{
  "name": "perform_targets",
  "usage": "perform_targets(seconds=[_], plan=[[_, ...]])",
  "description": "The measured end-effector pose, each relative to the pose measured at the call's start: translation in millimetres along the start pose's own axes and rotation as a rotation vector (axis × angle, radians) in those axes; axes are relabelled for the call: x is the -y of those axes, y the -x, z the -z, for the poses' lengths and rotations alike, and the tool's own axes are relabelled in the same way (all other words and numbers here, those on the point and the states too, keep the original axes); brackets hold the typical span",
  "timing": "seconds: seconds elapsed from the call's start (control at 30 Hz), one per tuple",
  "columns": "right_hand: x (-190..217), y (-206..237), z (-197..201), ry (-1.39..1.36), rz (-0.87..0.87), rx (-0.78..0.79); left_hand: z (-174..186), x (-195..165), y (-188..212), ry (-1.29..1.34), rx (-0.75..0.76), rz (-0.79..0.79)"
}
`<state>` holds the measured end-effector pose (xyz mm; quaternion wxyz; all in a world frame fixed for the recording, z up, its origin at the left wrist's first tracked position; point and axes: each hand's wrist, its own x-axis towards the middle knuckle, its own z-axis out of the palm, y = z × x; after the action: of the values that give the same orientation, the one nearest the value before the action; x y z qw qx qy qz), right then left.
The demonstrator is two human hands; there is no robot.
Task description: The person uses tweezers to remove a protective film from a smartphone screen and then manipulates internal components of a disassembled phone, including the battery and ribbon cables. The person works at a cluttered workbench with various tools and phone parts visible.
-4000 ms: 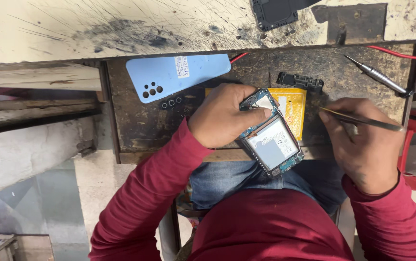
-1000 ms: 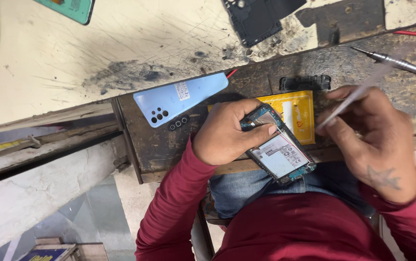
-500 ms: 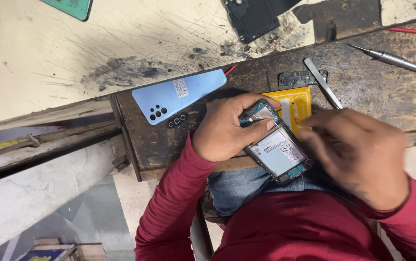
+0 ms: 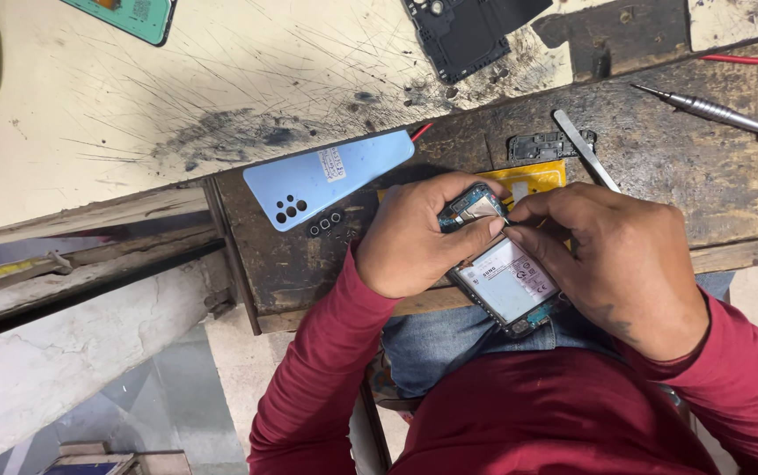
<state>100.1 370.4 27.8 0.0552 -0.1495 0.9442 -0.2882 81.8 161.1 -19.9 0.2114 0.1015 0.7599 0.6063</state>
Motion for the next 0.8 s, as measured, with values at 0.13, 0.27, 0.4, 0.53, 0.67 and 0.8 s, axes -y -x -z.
perform_targets(seconds=[0.13,0.27,0.4,0.53,0.67,0.8], plan=[[0.7,-0.1,2.4,0.025,-0.006,0.02,-0.8,-2.2,1.3,-0.008,-0.004,-0.007],[3.2,-0.5,4.4,0.046,-0.017,0.035,-2.3,-3.6,1.4,-0.017,-0.006,-0.005],[6.0,-0.7,3.9,0.039,-0.034,0.038,-2.7,-4.4,1.6,-0.031,-0.005,-0.006],[8.0,-1.7,3.7,0.003,0.008,0.011,-2.4,-6.8,1.2,-0.031,0.0,0.016],[9.1,-1.0,4.3,0.041,0.049,-0.014,-1.7,-9.3,1.8,-0.048,-0.007,-0.004],[6.8,0.2,2.3,-0.002,0.034,0.017,-0.9,-7.8,3.5,-0.054,-0.012,-0.007]])
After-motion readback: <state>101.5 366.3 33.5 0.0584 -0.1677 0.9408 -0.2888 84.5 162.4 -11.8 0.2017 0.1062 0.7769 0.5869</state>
